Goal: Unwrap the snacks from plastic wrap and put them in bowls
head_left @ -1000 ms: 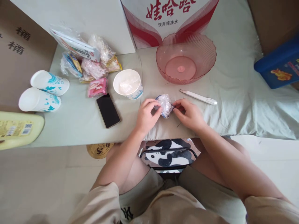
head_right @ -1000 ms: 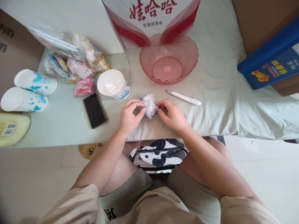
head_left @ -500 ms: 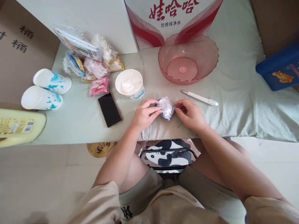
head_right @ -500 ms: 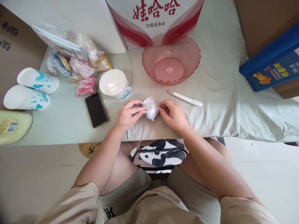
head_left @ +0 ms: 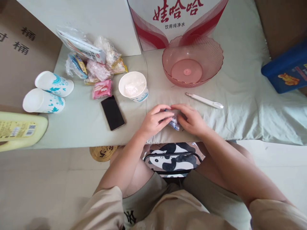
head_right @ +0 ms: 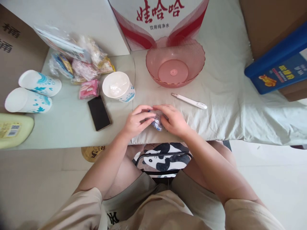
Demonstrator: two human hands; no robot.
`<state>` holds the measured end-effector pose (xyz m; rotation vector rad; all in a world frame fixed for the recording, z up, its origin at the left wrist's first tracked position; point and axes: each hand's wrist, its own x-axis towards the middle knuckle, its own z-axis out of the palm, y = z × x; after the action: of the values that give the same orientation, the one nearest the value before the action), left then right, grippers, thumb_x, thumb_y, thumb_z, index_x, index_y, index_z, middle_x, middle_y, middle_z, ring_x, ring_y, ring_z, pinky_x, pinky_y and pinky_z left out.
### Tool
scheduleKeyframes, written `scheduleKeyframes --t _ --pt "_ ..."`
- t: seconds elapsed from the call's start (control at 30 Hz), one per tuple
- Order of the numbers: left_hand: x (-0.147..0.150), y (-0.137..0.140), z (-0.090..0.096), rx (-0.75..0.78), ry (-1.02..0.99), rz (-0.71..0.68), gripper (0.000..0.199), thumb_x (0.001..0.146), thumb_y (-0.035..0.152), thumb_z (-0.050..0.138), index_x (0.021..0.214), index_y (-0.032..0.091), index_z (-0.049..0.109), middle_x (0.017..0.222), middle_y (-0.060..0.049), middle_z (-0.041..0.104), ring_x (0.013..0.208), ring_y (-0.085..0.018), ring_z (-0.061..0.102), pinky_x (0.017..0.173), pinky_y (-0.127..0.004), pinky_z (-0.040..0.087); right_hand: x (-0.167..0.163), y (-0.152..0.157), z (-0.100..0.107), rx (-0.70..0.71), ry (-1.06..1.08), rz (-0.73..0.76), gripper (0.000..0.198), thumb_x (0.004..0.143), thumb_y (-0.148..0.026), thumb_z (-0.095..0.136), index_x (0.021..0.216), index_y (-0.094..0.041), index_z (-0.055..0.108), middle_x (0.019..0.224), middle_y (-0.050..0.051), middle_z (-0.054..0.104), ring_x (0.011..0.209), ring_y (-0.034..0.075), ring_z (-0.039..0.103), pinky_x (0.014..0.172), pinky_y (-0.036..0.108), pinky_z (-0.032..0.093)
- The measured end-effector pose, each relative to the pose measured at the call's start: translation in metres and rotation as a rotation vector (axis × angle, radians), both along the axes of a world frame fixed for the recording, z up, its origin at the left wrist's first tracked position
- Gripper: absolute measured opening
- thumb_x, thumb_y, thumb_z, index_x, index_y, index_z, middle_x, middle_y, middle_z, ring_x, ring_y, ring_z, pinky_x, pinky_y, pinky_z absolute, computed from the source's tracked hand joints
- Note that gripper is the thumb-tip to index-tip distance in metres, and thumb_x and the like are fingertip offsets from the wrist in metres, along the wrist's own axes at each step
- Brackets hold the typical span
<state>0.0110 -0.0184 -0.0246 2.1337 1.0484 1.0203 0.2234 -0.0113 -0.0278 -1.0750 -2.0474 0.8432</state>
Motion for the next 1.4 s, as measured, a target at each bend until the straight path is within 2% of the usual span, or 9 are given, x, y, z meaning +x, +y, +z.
scheduleKeyframes --t 0.17,0.3,0.43,0.67,0.93,1.03,1.23,1.3,1.4 --pt "-0.004 0.0 -0.011 -0.193 -0.045 0.007 0.063 0.084 0.035 0.074 0.14 0.023 0.046 0.125 -0.012 0.065 0.118 -0.023 0.065 0.104 -0.042 0.053 0.0 0.001 -0.003 -0.003 -0.037 -0.037 0.041 0.088 -0.016 0.048 0.124 -0.024 0.066 0.09 0.007 0.067 0.087 0.023 0.064 0.085 0.041 0.054" --pt "-0.002 -0.001 -0.021 -0.244 -0.118 -0.039 0.071 0.085 0.043 0.073 0.145 0.026 0.038 0.141 -0.016 0.054 0.129 -0.027 0.06 0.103 -0.043 0.055 -0.001 0.001 -0.004 0.01 -0.006 -0.018 0.046 0.087 -0.016 0.048 0.13 -0.024 0.064 0.117 0.011 0.066 0.105 0.024 0.064 0.093 0.042 0.053" --pt "0.002 0.0 -0.019 -0.227 -0.097 -0.035 0.068 0.085 0.047 0.073 0.142 0.026 0.042 0.144 -0.016 0.051 0.132 -0.028 0.057 0.102 -0.042 0.056 -0.001 0.001 -0.003 0.031 0.036 0.033 0.048 0.085 -0.012 0.047 0.128 -0.024 0.065 0.114 0.009 0.07 0.104 0.024 0.065 0.094 0.042 0.052" --pt "-0.002 0.002 -0.004 -0.32 0.069 -0.046 0.062 0.081 0.042 0.078 0.135 0.022 0.055 0.13 -0.014 0.069 0.12 -0.026 0.067 0.105 -0.042 0.053 0.005 -0.001 0.0 0.112 0.083 -0.11 0.022 0.094 -0.021 0.05 0.088 -0.025 0.071 0.099 0.008 0.069 0.095 0.022 0.066 0.087 0.039 0.053" --pt "-0.001 0.006 -0.004 -0.142 0.124 0.061 0.033 0.082 0.033 0.077 0.111 0.02 0.068 0.106 -0.008 0.073 0.098 -0.021 0.07 0.09 -0.035 0.056 0.026 0.005 -0.002 0.112 0.183 -0.328 0.019 0.091 -0.017 0.047 0.09 -0.024 0.065 0.089 0.004 0.07 0.089 0.02 0.068 0.083 0.037 0.052" --pt "0.001 0.003 -0.003 -0.108 0.14 0.104 0.026 0.083 0.031 0.076 0.105 0.02 0.068 0.098 -0.005 0.069 0.09 -0.018 0.068 0.083 -0.031 0.055 0.04 0.011 -0.006 0.141 0.134 -0.362 0.021 0.082 -0.011 0.047 0.076 -0.023 0.064 0.083 0.003 0.069 0.085 0.02 0.065 0.083 0.037 0.051" --pt "-0.001 0.002 -0.001 0.003 0.119 0.228 0.01 0.086 0.022 0.065 0.095 0.019 0.068 0.099 -0.006 0.063 0.091 -0.017 0.066 0.086 -0.033 0.055 0.057 0.01 -0.003 0.234 0.036 -0.619 0.024 0.078 -0.008 0.046 0.07 -0.023 0.062 0.102 0.007 0.07 0.1 0.024 0.065 0.091 0.045 0.049" --pt "0.002 0.002 0.0 0.017 0.115 0.247 0.016 0.085 0.022 0.064 0.101 0.019 0.068 0.109 -0.009 0.065 0.102 -0.02 0.066 0.094 -0.036 0.054 0.053 0.006 0.001 0.278 0.057 -0.544 0.023 0.084 -0.011 0.045 0.081 -0.024 0.064 0.103 0.007 0.071 0.1 0.024 0.067 0.092 0.044 0.05" --pt "0.013 0.003 0.002 -0.033 0.141 0.173 0.032 0.083 0.026 0.069 0.115 0.02 0.066 0.126 -0.011 0.066 0.121 -0.025 0.061 0.108 -0.042 0.048 0.04 0.001 0.002 0.229 -0.038 -0.233 0.021 0.089 -0.022 0.053 0.107 -0.023 0.064 0.111 0.01 0.071 0.107 0.027 0.067 0.093 0.044 0.052"
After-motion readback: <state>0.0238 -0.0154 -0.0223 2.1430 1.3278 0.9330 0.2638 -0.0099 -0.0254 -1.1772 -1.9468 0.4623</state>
